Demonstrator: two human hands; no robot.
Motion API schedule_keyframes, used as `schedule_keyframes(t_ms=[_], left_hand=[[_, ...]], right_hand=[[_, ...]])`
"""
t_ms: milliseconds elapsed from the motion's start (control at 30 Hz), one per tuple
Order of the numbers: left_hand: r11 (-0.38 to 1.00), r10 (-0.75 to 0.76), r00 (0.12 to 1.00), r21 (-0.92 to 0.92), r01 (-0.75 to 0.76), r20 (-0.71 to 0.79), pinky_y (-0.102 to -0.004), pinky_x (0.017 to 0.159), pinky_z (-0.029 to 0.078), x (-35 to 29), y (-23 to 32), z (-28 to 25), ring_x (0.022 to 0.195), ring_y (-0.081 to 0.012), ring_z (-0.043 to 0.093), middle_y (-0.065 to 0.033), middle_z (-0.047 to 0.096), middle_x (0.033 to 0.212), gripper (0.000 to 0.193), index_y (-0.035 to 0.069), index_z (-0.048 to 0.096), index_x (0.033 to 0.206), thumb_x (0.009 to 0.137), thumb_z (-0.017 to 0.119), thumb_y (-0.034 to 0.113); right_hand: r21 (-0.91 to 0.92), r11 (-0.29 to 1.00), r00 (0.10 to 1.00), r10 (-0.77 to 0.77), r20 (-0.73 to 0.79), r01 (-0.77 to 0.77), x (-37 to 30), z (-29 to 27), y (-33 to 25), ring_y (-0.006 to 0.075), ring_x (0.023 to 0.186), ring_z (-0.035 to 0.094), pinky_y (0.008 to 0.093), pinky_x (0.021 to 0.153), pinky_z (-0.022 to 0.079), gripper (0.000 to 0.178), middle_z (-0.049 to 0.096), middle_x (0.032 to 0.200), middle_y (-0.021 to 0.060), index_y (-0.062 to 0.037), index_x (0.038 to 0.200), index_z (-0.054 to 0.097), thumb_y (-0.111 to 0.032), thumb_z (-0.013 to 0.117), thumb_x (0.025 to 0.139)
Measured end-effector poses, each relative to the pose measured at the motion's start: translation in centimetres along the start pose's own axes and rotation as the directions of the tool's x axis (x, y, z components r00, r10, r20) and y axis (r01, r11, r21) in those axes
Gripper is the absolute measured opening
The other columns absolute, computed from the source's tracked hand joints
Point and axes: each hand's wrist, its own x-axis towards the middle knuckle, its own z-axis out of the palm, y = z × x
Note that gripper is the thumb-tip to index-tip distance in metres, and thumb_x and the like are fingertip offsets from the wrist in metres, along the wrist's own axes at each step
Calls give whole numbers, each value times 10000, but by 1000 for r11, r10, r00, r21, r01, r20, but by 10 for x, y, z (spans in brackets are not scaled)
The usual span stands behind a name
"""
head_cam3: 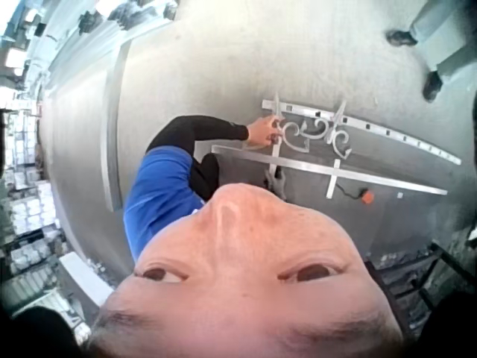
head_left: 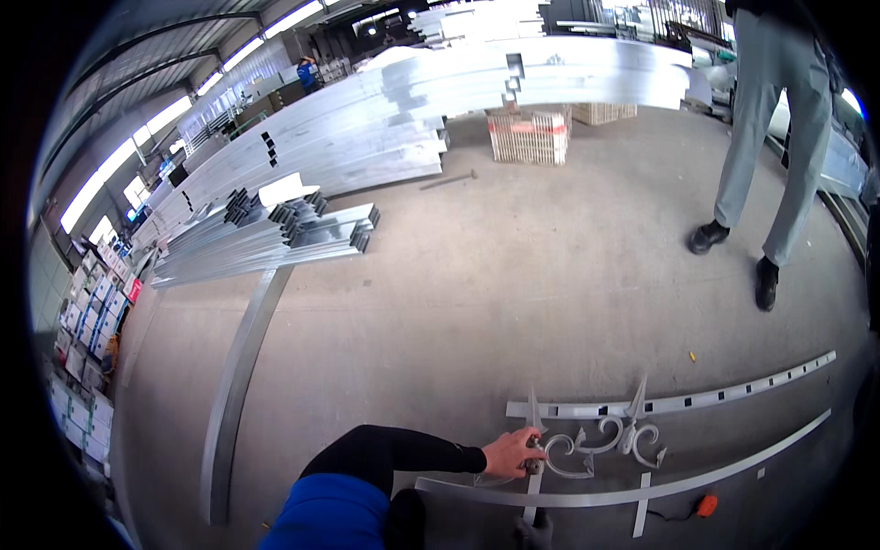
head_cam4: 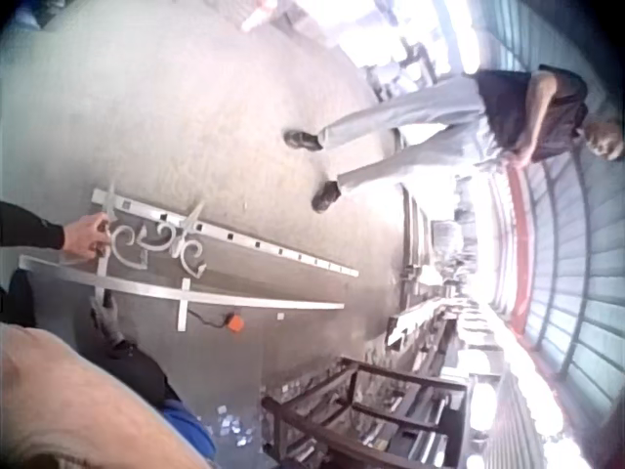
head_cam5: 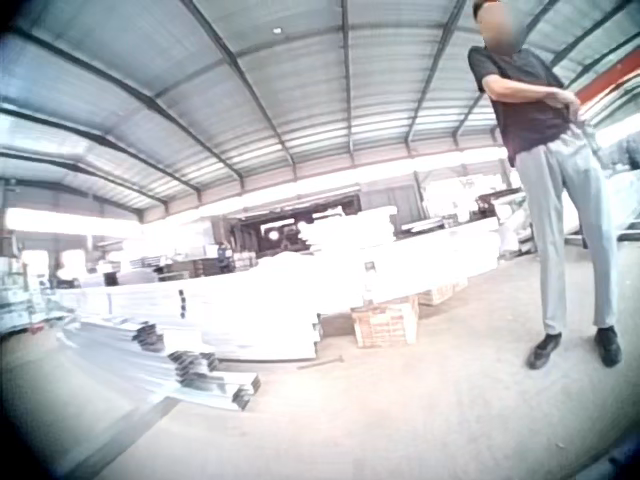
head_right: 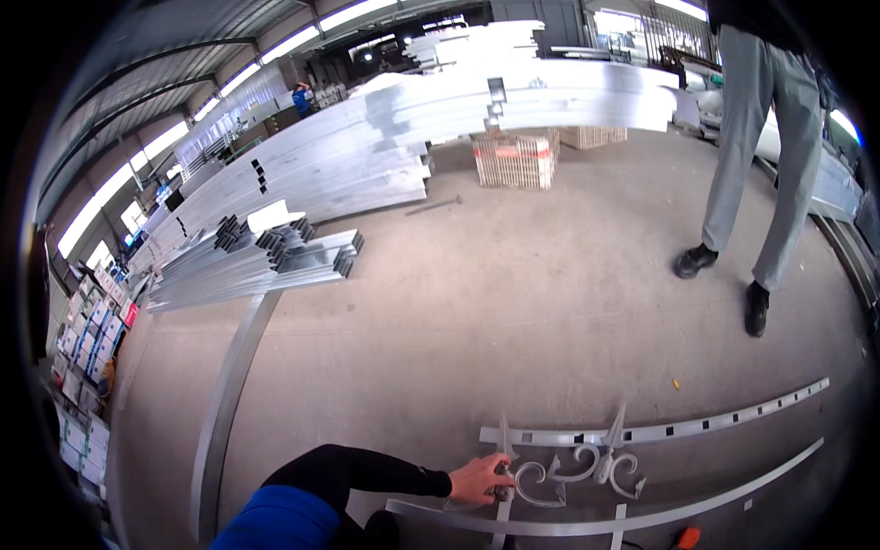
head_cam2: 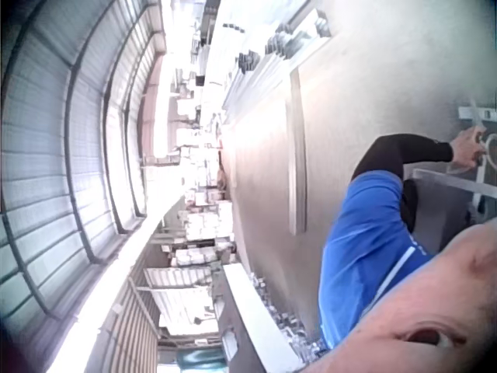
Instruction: The person assembles decorative metal pieces onto a long metal bar. They pick up ornamental metal parts and align them with the bar, adjusting positions to fit them together.
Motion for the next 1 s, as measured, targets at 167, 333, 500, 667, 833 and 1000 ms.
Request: schedule_keyframes(t_ms=[167, 333, 500, 667, 833, 1000], left_hand=[[1000, 14, 1000, -5, -14, 15, -508, 998, 500, 11, -5, -5, 1315, -358, 534, -149, 443, 1451, 515, 230, 693, 1305, 796, 754, 189], [990, 104, 990, 90, -113, 96, -534, 1019, 470, 20, -1, -17, 1352, -360, 487, -98, 466, 1433, 522, 230, 691, 1297, 781, 742, 167], [987, 145, 984, 57, -152, 101, -523, 1031, 478, 22, -9, -8, 1319, -372, 510, -121, 474, 1414, 530, 198, 689, 1279, 755, 756, 158], [980, 194, 979, 43, -196, 63, -500, 1041, 493, 23, -9, -8, 1261, -380, 565, -154, 506, 1391, 515, 173, 688, 1267, 762, 790, 176], [977, 201, 978, 59, -204, 49, -481, 1032, 513, 24, -13, -6, 1205, -388, 627, -180, 548, 1379, 489, 171, 690, 1270, 800, 817, 215], [984, 174, 981, 32, -178, 90, -484, 1027, 524, 22, -12, -6, 1227, -391, 626, -185, 543, 1394, 521, 182, 687, 1293, 796, 831, 236]], right_hand=[[13, 1000, 1000, -21, -14, 21, -5, 5, -35, 104, 583, 521, 311, 463, 410, 462, 585, 743, -6, -135, 1326, 586, -60, 794, 920], [-32, 999, 1000, 7, -29, -8, -2, 2, -35, 104, 626, 523, 317, 498, 429, 478, 607, 800, -3, -121, 1326, 591, -53, 809, 906], [14, 1000, 999, -9, -54, 10, -3, 6, -30, 103, 628, 517, 325, 509, 434, 560, 620, 824, 6, -128, 1370, 594, -32, 838, 875], [34, 999, 998, -28, -52, 30, -7, 4, -29, 101, 617, 511, 302, 499, 422, 577, 609, 821, 9, -142, 1399, 588, 10, 810, 888], [130, 991, 1000, 16, 4, -16, 0, -4, -22, 96, 605, 505, 289, 484, 406, 571, 598, 798, 2, -172, 1393, 597, 36, 789, 897], [15, 1000, 997, 1, -78, 0, -4, 5, -30, 99, 594, 510, 294, 476, 405, 540, 610, 789, 6, -178, 1356, 615, 27, 800, 892]])
